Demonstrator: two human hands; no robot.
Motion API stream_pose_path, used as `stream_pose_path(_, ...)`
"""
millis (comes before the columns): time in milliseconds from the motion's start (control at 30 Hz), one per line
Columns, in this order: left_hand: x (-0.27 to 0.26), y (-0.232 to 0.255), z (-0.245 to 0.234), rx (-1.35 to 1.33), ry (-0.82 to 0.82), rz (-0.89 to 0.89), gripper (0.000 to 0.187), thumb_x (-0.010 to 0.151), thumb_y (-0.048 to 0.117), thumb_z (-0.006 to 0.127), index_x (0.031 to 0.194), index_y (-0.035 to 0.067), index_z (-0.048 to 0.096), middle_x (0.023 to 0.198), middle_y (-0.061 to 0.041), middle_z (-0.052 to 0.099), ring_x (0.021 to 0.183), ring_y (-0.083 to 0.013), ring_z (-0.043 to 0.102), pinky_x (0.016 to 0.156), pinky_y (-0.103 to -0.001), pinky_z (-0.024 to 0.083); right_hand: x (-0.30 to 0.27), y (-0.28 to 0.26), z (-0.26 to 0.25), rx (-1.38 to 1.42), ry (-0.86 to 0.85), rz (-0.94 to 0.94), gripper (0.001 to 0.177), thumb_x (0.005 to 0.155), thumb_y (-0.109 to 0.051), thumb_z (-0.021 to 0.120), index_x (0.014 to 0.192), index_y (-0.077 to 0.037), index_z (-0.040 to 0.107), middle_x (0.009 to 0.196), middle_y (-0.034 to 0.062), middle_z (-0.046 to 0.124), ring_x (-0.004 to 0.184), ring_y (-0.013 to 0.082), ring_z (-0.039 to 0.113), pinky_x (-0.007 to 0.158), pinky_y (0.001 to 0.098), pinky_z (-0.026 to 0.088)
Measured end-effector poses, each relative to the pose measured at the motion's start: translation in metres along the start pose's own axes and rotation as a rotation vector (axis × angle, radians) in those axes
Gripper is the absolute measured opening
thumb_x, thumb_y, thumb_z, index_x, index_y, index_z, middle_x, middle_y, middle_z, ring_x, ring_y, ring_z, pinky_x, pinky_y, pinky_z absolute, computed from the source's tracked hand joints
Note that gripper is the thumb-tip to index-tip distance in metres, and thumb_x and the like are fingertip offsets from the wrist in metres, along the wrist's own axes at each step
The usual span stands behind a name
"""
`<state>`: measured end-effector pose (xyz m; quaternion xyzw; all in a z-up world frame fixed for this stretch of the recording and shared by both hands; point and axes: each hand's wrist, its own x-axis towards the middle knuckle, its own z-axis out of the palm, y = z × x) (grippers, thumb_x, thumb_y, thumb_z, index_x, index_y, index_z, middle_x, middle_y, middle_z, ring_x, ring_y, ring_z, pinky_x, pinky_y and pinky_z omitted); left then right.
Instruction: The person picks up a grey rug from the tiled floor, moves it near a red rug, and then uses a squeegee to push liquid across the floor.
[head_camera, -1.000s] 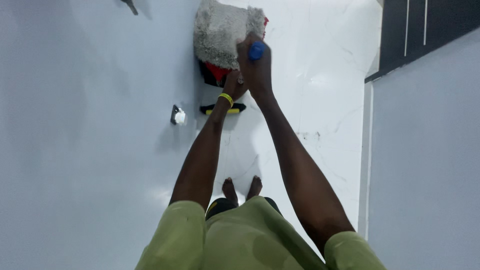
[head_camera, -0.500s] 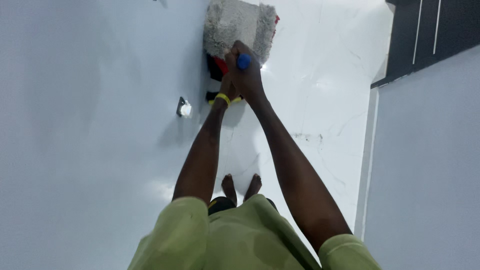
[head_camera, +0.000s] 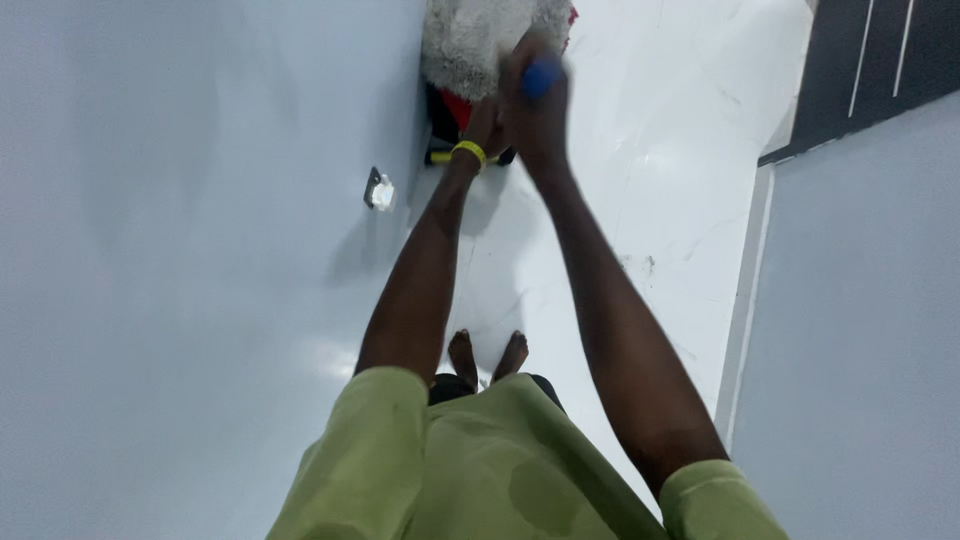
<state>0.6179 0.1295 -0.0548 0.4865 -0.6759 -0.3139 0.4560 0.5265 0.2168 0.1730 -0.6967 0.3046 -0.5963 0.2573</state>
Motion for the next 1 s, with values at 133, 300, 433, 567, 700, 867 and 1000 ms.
stream_pose_path(133,-0.043,-0.009,0.012,-0.066,0.072,-0.121,0.029,0.091,0.027,0.073,0.08,0.002,0.062,0.072,-0.009,0.068,0.069,-0.019,0.062,0.065,-0.039,0.05,-0.018,0.004,-0.002,-0.018,-0.128,0.14,0.029,0.107,-0.012,0.063,0.084,-0.008,0.046,0.078,-0.0018,0.046,0.069,0.0079,0.044,0.063,0.027,0.041)
stream_pose_path(300,-0.067,0.032,0.011,-0.059,0.077,-0.154,0.031,0.09,0.028,0.074,0.079,0.001,0.062,0.069,-0.011,0.067,0.066,-0.0175,0.062,0.063,-0.039,0.05,-0.007,-0.007,-0.006,0.104,-0.204,0.204,0.025,0.107,-0.01,0.06,0.085,-0.008,0.05,0.078,-0.0023,0.048,0.071,0.0065,0.047,0.062,0.0261,0.041)
stream_pose_path(433,-0.03,0.059,0.001,-0.02,0.072,-0.041,0.032,0.088,0.028,0.075,0.078,0.001,0.062,0.066,-0.012,0.066,0.063,-0.0162,0.063,0.061,-0.039,0.05,0.017,-0.029,-0.026,0.281,-0.101,0.349,0.021,0.106,-0.009,0.059,0.085,-0.007,0.054,0.071,-0.0034,0.048,0.063,0.0059,0.046,0.056,0.0254,0.037)
stream_pose_path(567,0.003,0.047,0.002,-0.03,0.138,0.045,0.024,0.085,0.026,0.072,0.08,0.003,0.068,0.071,-0.008,0.072,0.063,-0.0157,0.066,0.06,-0.039,0.051,0.021,-0.02,-0.024,0.194,-0.049,0.11,0.023,0.105,-0.007,0.061,0.084,-0.007,0.05,0.07,-0.0001,0.049,0.06,0.0079,0.046,0.055,0.0271,0.038)
stream_pose_path(700,-0.051,0.024,0.022,-0.041,0.221,-0.04,0.028,0.085,0.028,0.074,0.076,0.002,0.068,0.068,-0.013,0.069,0.064,-0.0174,0.066,0.058,-0.042,0.05,-0.016,0.004,-0.008,-0.08,-0.153,-0.029,0.028,0.106,-0.004,0.065,0.085,-0.005,0.047,0.078,0.0026,0.047,0.072,0.0108,0.046,0.065,0.0278,0.042)
stream_pose_path(867,-0.072,0.037,0.045,-0.096,0.253,-0.205,0.03,0.083,0.026,0.073,0.072,0.0,0.064,0.064,-0.014,0.066,0.061,-0.0207,0.064,0.061,-0.042,0.051,0.003,-0.01,-0.027,0.185,-0.219,0.306,0.019,0.104,-0.006,0.061,0.085,-0.007,0.056,0.074,-0.0004,0.055,0.064,0.0081,0.053,0.056,0.0265,0.043)
stream_pose_path(1000,-0.023,0.065,0.036,0.027,0.304,0.005,0.029,0.091,0.027,0.065,0.077,0.001,0.064,0.069,-0.01,0.068,0.064,-0.0176,0.066,0.066,-0.038,0.054,0.047,-0.041,-0.043,0.292,-0.119,0.312,0.019,0.106,-0.01,0.061,0.088,-0.01,0.057,0.068,-0.0008,0.057,0.056,0.0081,0.056,0.051,0.0273,0.045)
